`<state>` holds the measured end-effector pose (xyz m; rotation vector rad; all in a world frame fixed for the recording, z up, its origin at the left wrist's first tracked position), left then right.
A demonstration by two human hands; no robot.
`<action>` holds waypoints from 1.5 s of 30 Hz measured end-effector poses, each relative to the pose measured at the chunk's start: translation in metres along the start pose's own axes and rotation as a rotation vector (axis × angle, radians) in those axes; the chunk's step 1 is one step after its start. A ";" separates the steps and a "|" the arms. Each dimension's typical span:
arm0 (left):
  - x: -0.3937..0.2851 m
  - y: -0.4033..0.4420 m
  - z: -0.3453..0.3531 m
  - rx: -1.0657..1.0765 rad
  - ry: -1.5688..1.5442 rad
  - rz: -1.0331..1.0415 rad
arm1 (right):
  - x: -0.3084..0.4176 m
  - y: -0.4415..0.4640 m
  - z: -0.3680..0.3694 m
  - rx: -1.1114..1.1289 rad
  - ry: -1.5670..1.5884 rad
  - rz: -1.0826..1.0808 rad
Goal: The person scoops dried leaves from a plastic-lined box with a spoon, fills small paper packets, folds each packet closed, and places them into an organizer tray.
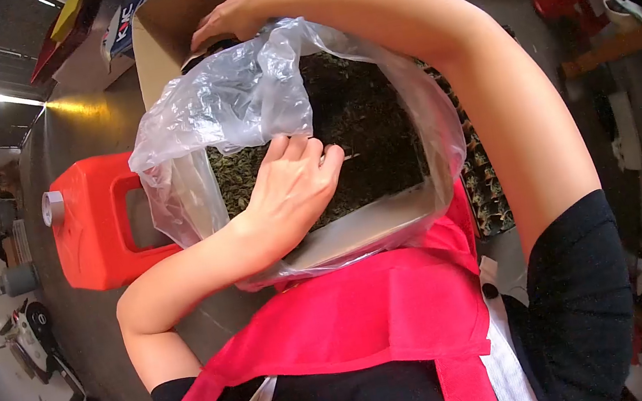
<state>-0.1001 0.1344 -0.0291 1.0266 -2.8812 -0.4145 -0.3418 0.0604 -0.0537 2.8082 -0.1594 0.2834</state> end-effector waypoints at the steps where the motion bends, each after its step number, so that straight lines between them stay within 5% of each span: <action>1: 0.000 -0.002 0.001 -0.002 0.000 -0.002 | -0.003 0.002 0.005 0.053 0.007 0.053; 6: -0.001 -0.006 -0.001 0.017 0.002 -0.014 | -0.020 0.011 0.005 0.186 -0.053 0.196; 7: 0.000 -0.006 -0.003 0.019 0.002 -0.017 | -0.015 0.011 -0.006 0.035 -0.049 0.099; 11: 0.003 -0.012 -0.012 0.006 0.014 -0.038 | 0.018 -0.009 -0.086 -0.136 0.329 0.324; 16: 0.007 -0.027 -0.020 0.064 0.012 -0.053 | 0.082 -0.076 -0.189 -0.640 0.682 0.118; 20: 0.011 -0.044 -0.030 0.017 -0.002 -0.082 | 0.161 -0.128 -0.187 -0.684 1.098 0.108; 26: 0.018 -0.063 -0.044 0.068 0.067 -0.142 | 0.200 -0.175 -0.109 -0.447 1.023 0.291; 29: 0.022 -0.069 -0.050 0.080 0.078 -0.175 | 0.201 -0.174 -0.069 -0.266 0.930 0.614; 35: 0.020 -0.071 -0.061 0.067 0.093 -0.200 | 0.198 -0.162 -0.041 -0.063 0.418 0.493; 45: 0.019 -0.075 -0.061 0.059 0.103 -0.201 | 0.210 -0.169 -0.038 -0.296 0.398 0.654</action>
Point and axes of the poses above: each hand's wrist, its own y-axis towards the middle knuckle, its own z-axis out of the palm, x = y × z, the point moved 9 cm from there along y, towards the middle knuckle, and after that the axes turned 5 degrees about -x, right-handed, at the moved point
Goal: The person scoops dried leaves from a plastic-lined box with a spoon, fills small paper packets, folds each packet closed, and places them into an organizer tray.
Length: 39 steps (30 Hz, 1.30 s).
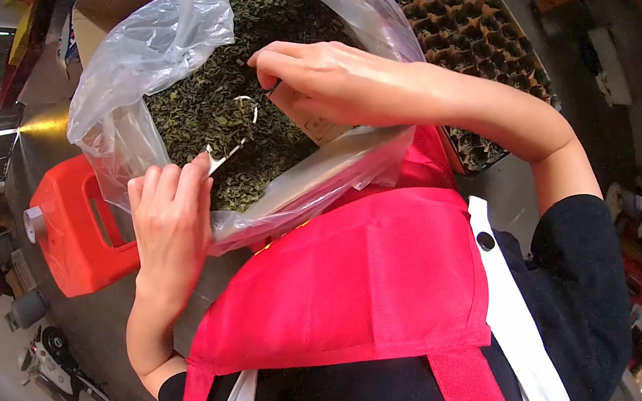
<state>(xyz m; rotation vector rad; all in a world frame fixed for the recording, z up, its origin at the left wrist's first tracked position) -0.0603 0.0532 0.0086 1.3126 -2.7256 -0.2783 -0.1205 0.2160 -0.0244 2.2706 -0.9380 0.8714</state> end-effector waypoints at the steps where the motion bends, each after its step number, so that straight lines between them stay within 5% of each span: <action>1: 0.000 0.000 0.000 0.001 0.001 -0.001 | 0.000 -0.002 0.001 -0.024 -0.029 -0.034; 6: -0.002 0.001 -0.004 -0.017 0.004 0.014 | 0.000 -0.010 0.008 -0.089 -0.118 -0.084; 9: -0.005 0.003 -0.007 -0.045 0.003 0.040 | 0.003 -0.009 0.002 0.014 -0.050 0.139; 16: -0.004 0.001 -0.007 -0.025 -0.005 0.017 | 0.000 -0.016 0.002 -0.162 -0.318 -0.067; 21: -0.004 0.000 -0.010 -0.023 0.007 0.016 | 0.005 -0.017 0.005 0.014 -0.367 0.243; 30: -0.003 -0.001 -0.023 -0.065 0.002 0.021 | 0.013 -0.008 0.026 -0.009 -0.065 -0.043; 39: -0.004 -0.005 -0.033 -0.053 -0.020 0.092 | 0.015 -0.004 0.032 0.028 -0.079 -0.022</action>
Point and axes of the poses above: each hand's wrist, its own y-axis towards the middle knuckle, its own z-axis out of the palm, x = y × z, the point moved 9 cm from there along y, towards the middle knuckle, and after that the axes turned 5 degrees about -x, right-handed, at the moved point
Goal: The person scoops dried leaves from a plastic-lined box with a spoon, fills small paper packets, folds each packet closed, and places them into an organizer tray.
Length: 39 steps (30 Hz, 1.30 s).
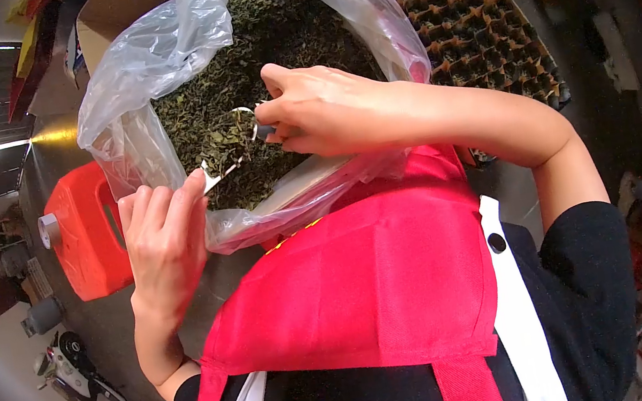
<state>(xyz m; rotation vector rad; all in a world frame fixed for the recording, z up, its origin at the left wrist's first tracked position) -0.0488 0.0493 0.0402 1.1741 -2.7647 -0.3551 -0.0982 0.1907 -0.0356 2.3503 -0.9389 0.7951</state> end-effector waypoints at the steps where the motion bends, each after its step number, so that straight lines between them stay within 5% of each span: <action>1: 0.001 -0.001 0.000 0.015 0.002 0.014 | -0.001 0.000 0.000 0.009 0.019 0.003; 15: -0.024 0.045 -0.003 0.080 0.094 0.409 | 0.009 -0.002 -0.008 -0.110 0.033 -0.143; 18: -0.029 0.058 0.009 0.271 0.123 0.499 | 0.006 -0.002 -0.004 -0.038 0.025 -0.076; 26: -0.035 0.098 -0.011 0.198 -0.074 0.524 | 0.006 -0.002 -0.010 -0.163 -0.021 -0.135; 39: -0.056 0.128 -0.012 0.354 0.205 0.621 | -0.001 -0.006 -0.017 -0.115 0.207 -0.037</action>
Point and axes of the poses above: each hand's wrist, its own y-axis towards the middle knuckle, its own z-axis out of the palm, x = y × z, the point moved 9 cm from there along y, towards the middle knuckle, and after that the axes turned 5 degrees about -x, right-handed, at the moved point
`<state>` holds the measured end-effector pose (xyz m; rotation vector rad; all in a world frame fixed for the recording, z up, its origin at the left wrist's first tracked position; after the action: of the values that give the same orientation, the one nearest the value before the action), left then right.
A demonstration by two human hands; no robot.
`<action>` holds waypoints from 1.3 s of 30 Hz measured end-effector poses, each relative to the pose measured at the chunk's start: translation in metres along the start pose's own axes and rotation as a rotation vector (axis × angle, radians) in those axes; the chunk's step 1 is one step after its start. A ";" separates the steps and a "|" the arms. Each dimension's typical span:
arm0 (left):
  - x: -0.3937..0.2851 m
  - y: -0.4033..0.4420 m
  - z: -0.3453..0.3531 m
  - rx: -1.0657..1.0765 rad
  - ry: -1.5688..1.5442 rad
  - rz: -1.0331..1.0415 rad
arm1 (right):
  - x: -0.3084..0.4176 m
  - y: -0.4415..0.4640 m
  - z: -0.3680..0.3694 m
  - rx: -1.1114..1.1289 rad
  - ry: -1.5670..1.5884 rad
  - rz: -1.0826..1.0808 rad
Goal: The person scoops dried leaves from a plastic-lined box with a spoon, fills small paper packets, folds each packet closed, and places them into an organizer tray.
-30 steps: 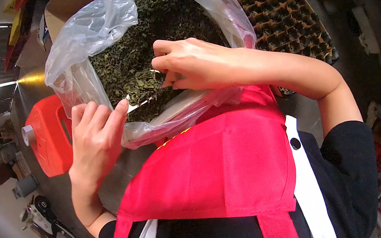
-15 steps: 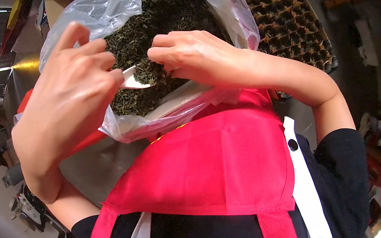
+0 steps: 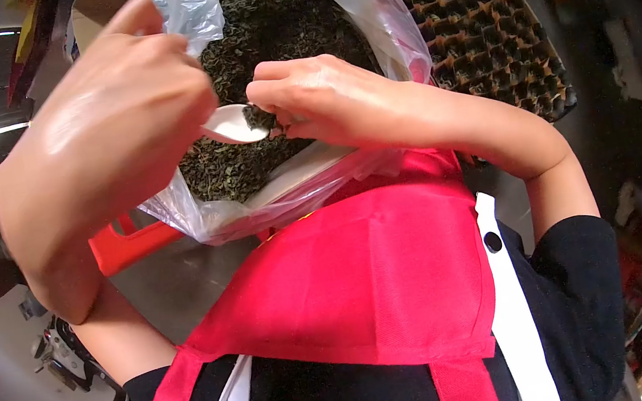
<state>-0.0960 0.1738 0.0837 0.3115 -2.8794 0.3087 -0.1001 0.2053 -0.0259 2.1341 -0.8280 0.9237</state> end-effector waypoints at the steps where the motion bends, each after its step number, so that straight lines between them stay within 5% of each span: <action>1: 0.002 0.001 -0.003 0.021 -0.010 -0.003 | 0.001 0.000 -0.001 -0.027 -0.004 -0.031; 10: 0.009 0.009 0.033 0.060 0.063 0.041 | -0.005 -0.002 -0.004 -0.069 -0.036 -0.033; 16: 0.002 0.008 0.033 -0.314 -0.349 0.067 | -0.007 -0.004 -0.002 0.000 -0.036 -0.011; 25: 0.005 0.005 0.025 0.054 -0.093 -0.017 | -0.005 -0.007 -0.008 -0.030 -0.111 -0.063; 33: 0.005 -0.001 0.016 -0.010 0.018 -0.053 | -0.012 -0.007 -0.009 -0.009 -0.092 0.042; 39: 0.035 -0.060 0.017 0.150 -0.139 -0.248 | -0.008 -0.007 -0.024 -0.172 -0.083 0.019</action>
<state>-0.1192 0.1063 0.0871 0.7365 -2.9125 0.4750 -0.1080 0.2298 -0.0212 2.0300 -0.9357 0.7489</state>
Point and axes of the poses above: each hand's wrist, its own y-axis towards the middle knuckle, its own z-axis out of the palm, x = y × z, the point moved 9 cm from there along y, towards the middle knuckle, and after that the axes turned 5 degrees about -x, right-handed, at the moved point
